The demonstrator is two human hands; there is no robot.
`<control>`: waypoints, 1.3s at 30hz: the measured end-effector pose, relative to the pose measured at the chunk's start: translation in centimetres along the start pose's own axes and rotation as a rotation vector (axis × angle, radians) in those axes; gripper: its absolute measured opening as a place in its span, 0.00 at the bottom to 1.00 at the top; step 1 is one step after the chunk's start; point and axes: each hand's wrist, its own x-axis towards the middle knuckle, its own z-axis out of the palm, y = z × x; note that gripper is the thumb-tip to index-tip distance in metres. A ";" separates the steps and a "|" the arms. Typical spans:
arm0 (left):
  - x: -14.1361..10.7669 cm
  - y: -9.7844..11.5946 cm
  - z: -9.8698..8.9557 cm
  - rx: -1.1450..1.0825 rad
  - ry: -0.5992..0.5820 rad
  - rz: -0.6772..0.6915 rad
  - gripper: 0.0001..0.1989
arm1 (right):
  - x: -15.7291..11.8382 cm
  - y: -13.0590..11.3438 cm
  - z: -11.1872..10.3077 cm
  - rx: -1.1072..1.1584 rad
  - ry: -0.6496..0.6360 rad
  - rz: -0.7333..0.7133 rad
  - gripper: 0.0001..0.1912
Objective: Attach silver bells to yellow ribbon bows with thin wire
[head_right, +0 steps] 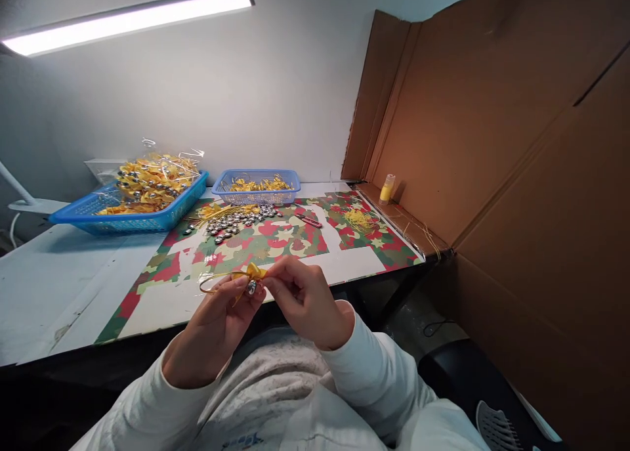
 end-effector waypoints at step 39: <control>0.1 0.6 0.0 0.080 0.067 0.131 0.08 | -0.5 0.3 0.5 -0.012 0.107 0.033 0.12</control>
